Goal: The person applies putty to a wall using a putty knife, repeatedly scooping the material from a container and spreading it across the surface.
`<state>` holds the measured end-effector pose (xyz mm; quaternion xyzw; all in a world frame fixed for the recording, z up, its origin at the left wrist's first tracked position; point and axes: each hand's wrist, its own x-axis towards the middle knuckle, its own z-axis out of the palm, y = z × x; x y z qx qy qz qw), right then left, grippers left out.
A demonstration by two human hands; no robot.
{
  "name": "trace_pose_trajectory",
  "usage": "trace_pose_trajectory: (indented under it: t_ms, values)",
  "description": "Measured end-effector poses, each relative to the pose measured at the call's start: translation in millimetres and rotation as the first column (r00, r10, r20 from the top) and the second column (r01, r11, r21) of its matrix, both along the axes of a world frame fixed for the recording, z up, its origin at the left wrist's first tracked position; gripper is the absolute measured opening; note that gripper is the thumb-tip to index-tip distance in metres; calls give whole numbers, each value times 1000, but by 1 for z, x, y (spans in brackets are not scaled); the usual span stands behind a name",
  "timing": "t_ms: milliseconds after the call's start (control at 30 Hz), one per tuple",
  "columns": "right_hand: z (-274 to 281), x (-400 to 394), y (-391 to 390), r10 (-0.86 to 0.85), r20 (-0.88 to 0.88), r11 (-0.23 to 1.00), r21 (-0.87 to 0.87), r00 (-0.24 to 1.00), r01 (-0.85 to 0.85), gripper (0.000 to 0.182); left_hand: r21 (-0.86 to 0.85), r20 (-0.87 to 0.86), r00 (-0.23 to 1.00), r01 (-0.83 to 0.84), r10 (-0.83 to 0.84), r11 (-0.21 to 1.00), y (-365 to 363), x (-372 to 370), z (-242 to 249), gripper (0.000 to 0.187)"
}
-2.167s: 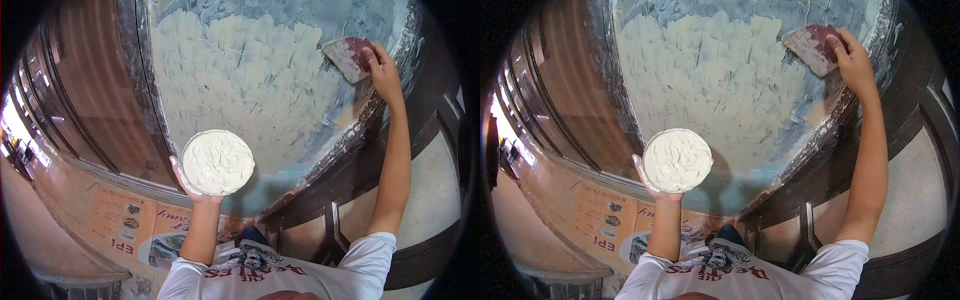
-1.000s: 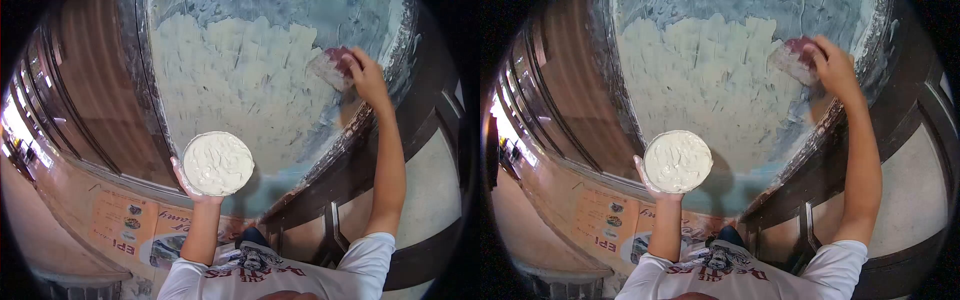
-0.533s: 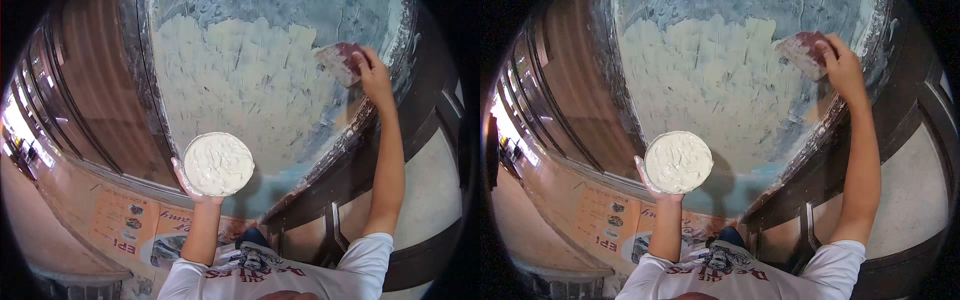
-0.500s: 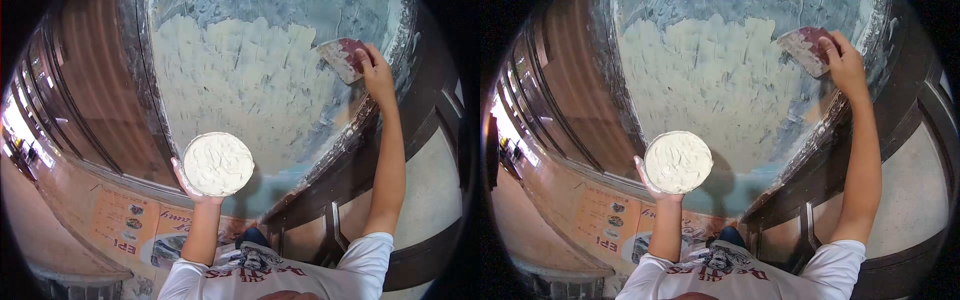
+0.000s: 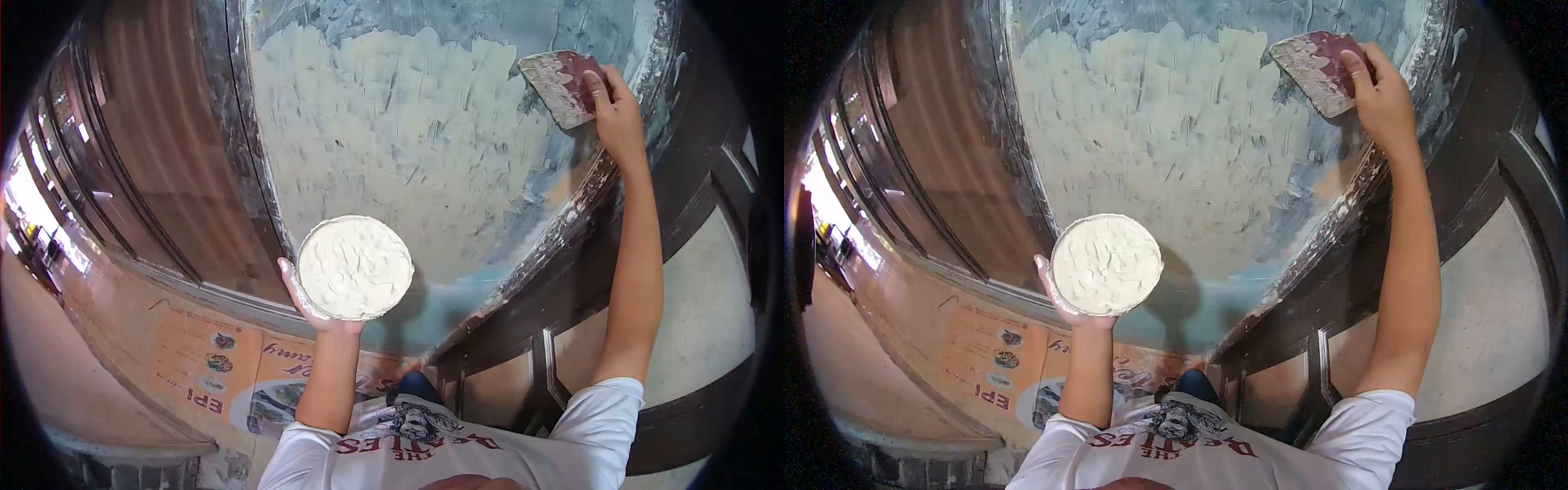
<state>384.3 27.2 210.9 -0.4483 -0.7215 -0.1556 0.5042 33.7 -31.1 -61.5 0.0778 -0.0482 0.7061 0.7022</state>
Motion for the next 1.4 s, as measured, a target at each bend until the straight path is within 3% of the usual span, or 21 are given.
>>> trace_pose_trajectory:
  t_ms: [67, 133, 167, 200, 267, 300, 367, 400, 467, 533, 600, 667, 700, 767, 800, 867, 1067, 1133, 1267, 1333, 1400]
  values:
    - [-5, -1, -3, 89, -31, 996, -14, 996, -90, 30, 18, -6, 1000, -21, 21, 1000, 0, -1, -3, 80]
    - [-14, -3, -9, -21, 103, 972, -231, 994, 44, 30, 19, -19, 999, -25, 26, 1000, 0, -1, -3, 80]
    - [-24, -9, -7, 68, 90, 957, -286, 994, -39, 29, 20, -9, 1000, -13, 13, 1000, -1, -1, -1, 79]
    - [-28, -11, -4, 32, 215, 951, -307, 976, 36, 28, 23, 0, 1000, 0, 0, 1000, -2, 0, 0, 79]
    - [-35, -18, -2, -192, 453, 974, -21, 870, 226, 24, 39, -2, 1000, -15, 15, 999, -2, 1, -2, 79]
    - [-32, -21, -3, -193, 450, 974, -17, 872, 224, 24, 35, -4, 1000, -18, 18, 999, -3, 1, -1, 78]
    - [-21, -24, -4, -163, 77, 986, -22, 984, 165, 25, 28, 1, 1000, -14, 14, 1000, -5, 1, 1, 78]
    - [-19, -22, -3, -161, 76, 986, -23, 984, 163, 25, 27, 0, 1000, -16, 16, 1000, -6, 1, 1, 78]
    - [-15, -11, 0, 78, -213, 995, 80, 974, -62, 27, 36, -20, 999, -33, 34, 999, -7, 0, 0, 79]
    - [-29, -11, -5, 80, -220, 996, 45, 972, -72, 28, 23, -14, 999, -32, 33, 999, -6, 2, -1, 80]
    - [-65, -39, -24, 229, -615, 913, -133, 754, -386, 20, 27, 0, 1000, 8, -8, 1000, -8, 6, -2, 81]
    - [-111, -73, -46, 284, -776, 763, -173, 563, -623, 20, 72, 19, 999, 40, -41, 997, -8, 12, -5, 79]
    - [-137, -77, -51, 285, -716, 729, -270, 637, -629, 27, 72, 23, 997, 69, -70, 995, -9, 15, -5, 79]
    - [-180, -97, -60, 220, -904, 486, -224, 367, -845, 31, 73, 20, 995, 95, -96, 993, -11, 19, -5, 79]
    - [-213, -92, -49, 222, -891, 514, -238, 396, -824, 26, 98, 29, 993, 113, -116, 989, -11, 21, -9, 79]
    - [-244, -86, -46, 180, -905, 412, -285, 384, -865, 12, 117, 28, 990, 133, -137, 984, -14, 22, -12, 79]
    - [-283, -48, -55, 58, -910, 583, -304, 411, -754, 9, 92, -11, 996, 94, -93, 991, -14, 25, -19, 79]
    - [-281, -51, -67, 50, -992, 573, -69, 119, -817, 9, 60, -27, 995, 92, -91, 994, -15, 31, -12, 80]
    - [-254, -71, -95, 139, -989, 602, 44, 51, -797, 10, 17, -86, 996, 12, -11, 1000, -17, 47, -9, 81]
    - [-242, -74, -111, 154, -985, 614, 34, 77, -789, 12, 31, -87, 996, 21, -19, 999, -21, 54, -9, 83]
    - [-241, -71, -120, 171, -961, 651, -57, 220, -757, 17, -10, -120, 993, -10, 9, 1000, -27, 61, -6, 84]
